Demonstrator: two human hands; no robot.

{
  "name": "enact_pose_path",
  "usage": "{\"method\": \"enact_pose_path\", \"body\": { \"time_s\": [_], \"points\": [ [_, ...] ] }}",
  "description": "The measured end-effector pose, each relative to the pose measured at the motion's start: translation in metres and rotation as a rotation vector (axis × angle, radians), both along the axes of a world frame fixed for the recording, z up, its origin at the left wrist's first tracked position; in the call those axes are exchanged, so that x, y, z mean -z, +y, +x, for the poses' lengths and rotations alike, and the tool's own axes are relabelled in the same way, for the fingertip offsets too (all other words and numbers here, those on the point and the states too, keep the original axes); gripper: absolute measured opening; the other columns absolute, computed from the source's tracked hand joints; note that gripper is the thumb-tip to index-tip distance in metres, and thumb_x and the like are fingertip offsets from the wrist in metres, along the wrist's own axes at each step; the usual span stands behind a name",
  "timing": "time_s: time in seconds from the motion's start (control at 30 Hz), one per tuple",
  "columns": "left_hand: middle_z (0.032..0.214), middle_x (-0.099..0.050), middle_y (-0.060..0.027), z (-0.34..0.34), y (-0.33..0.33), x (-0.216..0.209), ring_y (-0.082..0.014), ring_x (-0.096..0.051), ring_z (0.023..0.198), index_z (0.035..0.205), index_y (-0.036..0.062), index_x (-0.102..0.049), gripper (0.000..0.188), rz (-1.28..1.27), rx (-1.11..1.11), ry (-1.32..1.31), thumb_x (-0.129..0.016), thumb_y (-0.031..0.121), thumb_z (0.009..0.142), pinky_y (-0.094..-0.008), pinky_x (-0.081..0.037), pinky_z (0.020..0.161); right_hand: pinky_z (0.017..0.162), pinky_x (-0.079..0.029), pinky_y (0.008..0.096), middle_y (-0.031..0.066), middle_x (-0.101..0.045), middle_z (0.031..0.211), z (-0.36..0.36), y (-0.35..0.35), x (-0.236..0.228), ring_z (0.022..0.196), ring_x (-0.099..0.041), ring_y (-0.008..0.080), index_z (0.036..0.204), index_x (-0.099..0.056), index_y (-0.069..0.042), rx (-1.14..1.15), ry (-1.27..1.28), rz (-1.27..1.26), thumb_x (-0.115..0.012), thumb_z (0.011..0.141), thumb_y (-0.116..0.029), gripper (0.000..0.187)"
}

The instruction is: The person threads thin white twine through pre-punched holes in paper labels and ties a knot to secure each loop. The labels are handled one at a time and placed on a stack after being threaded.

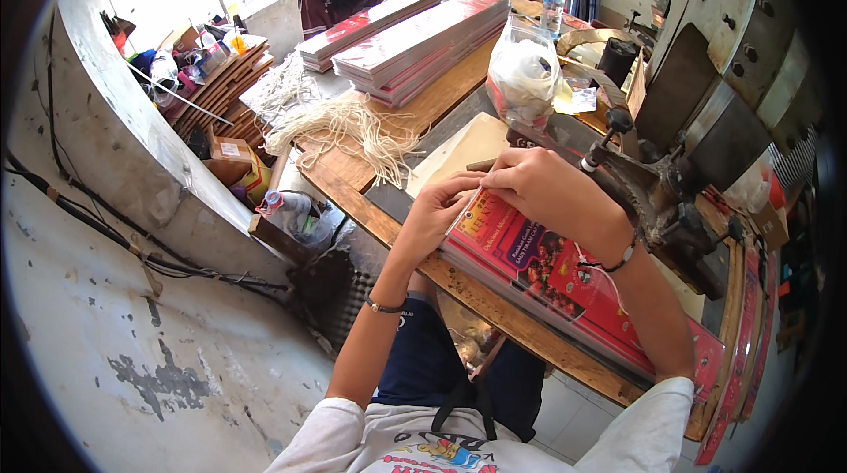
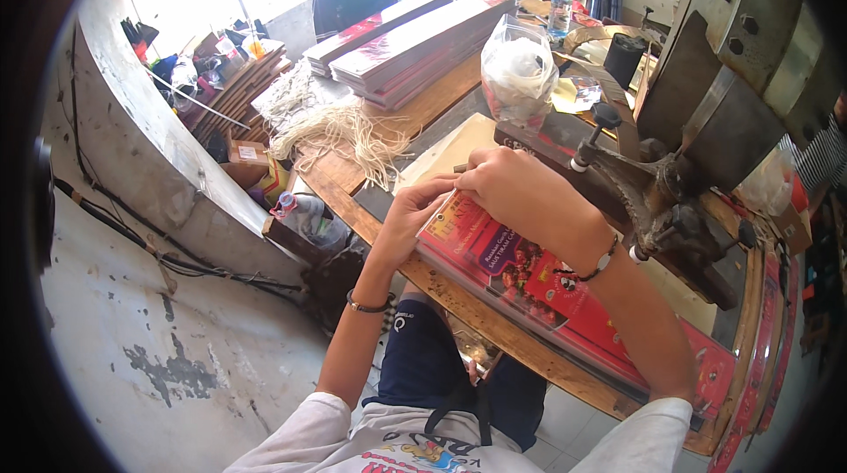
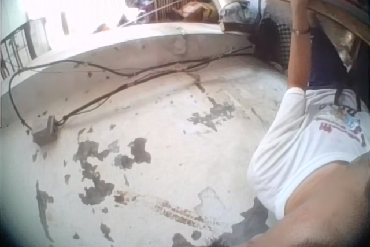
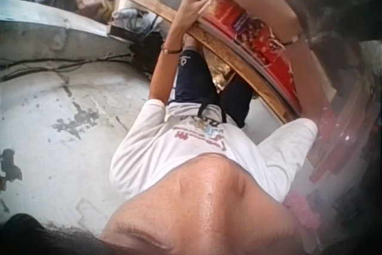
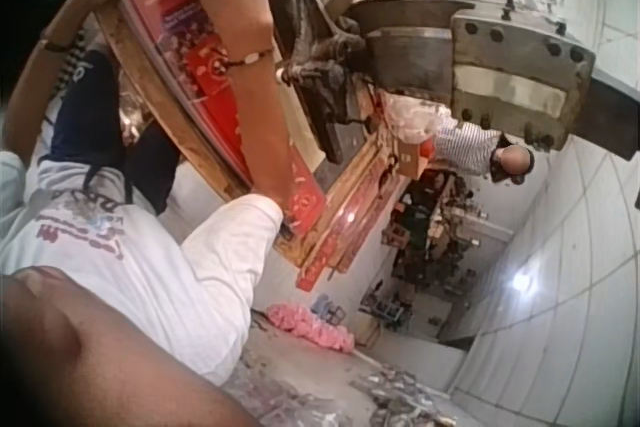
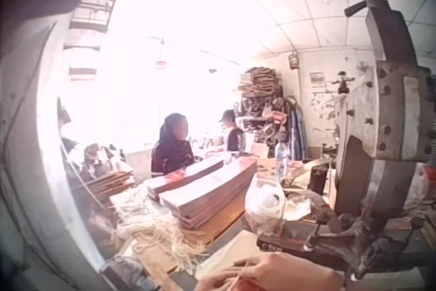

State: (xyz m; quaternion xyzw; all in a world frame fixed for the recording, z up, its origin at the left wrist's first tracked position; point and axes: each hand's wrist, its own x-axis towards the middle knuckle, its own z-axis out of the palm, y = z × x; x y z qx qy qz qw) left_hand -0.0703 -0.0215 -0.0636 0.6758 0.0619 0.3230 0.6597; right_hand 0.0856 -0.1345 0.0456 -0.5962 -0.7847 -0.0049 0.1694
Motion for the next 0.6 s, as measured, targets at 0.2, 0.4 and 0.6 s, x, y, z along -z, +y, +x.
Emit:
{"method": "enact_pose_path", "body": {
  "time_s": [0.2,0.4,0.6],
  "points": [
    [0.105,-0.067,-0.0039,-0.001,0.001,0.003,-0.0075,-0.058,0.097,0.112,-0.0042,-0.064,0.023,-0.029,-0.002,0.013,-0.057,0.013,0.098,-0.0232,-0.047,0.087,0.086,-0.05,0.0412,0.0183,-0.067,0.094,-0.003,0.0,-0.004,0.091,-0.065,0.0351,0.099,-0.069,-0.003,-0.012,0.119,-0.053,-0.057,0.09,-0.011,0.017],
    [0.103,-0.067,-0.0046,0.0,-0.001,0.004,-0.0091,-0.058,0.092,0.108,-0.0043,-0.064,0.02,0.001,-0.083,0.06,-0.059,0.011,0.096,-0.0258,-0.047,0.084,0.077,-0.053,0.0407,0.022,-0.069,0.086,-0.003,-0.007,-0.015,0.081,-0.068,0.0348,0.1,-0.066,0.0,0.019,0.214,-0.123,-0.055,0.09,-0.012,0.019],
    [0.106,-0.068,-0.0098,0.0,-0.003,0.005,-0.0089,-0.06,0.091,0.104,-0.001,-0.051,0.011,-0.166,-0.071,-0.086,-0.049,0.009,0.1,-0.0236,-0.048,0.082,0.063,-0.051,0.0337,0.0163,-0.067,0.073,-0.02,-0.032,-0.064,0.064,-0.067,0.025,0.101,-0.063,0.001,0.179,0.31,-0.415,-0.057,0.09,-0.009,0.016]
  ]
}}
